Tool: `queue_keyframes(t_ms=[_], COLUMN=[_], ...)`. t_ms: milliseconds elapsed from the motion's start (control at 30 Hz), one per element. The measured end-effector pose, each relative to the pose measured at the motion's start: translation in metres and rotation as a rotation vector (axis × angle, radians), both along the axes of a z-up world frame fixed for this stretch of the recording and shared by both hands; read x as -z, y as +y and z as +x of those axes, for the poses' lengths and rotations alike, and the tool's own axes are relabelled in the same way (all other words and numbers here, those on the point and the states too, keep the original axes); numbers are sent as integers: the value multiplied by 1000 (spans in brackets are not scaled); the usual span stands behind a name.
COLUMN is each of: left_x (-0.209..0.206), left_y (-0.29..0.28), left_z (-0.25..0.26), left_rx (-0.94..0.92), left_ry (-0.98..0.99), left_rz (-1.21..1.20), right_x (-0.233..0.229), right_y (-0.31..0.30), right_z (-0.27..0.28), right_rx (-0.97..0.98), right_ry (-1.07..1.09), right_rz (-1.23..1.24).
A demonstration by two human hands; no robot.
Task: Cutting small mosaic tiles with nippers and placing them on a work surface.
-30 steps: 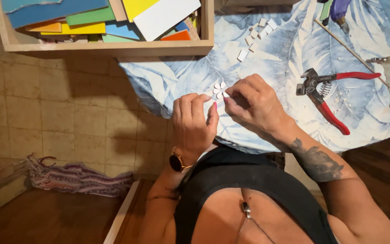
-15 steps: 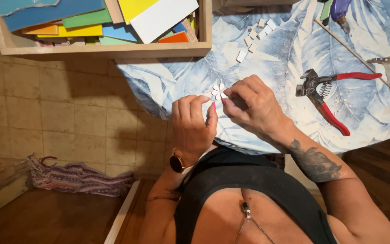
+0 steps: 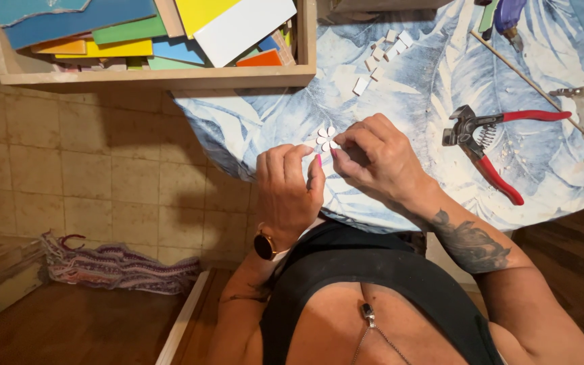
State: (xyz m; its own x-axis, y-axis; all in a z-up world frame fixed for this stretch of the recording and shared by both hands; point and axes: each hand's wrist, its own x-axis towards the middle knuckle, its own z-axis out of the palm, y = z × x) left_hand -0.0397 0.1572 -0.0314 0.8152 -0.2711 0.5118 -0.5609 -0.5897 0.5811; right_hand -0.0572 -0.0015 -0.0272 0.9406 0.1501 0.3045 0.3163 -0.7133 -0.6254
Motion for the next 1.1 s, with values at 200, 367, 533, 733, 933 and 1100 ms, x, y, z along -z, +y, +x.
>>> queue_keyframes(t_ms=[200, 367, 533, 733, 933, 1100], left_x=[0, 2, 2, 2, 2, 1], left_y=[0, -1, -3, -4, -5, -5], left_z=[0, 0, 0, 0, 1, 1], left_rx=[-7, -23, -30, -44, -62, -56], left_ry=[11, 2, 6, 9, 4, 14], left_rz=[12, 17, 15, 12, 22, -1], right_x=[1, 0, 0, -1, 0, 0], right_y=[0, 0, 0, 0, 0, 0], right_z=[0, 0, 0, 0, 0, 0], right_rx=[6, 4, 2, 6, 9, 7], right_ry=[-12, -7, -3, 1, -17, -20], right_rz=[-10, -3, 6, 16, 8, 7])
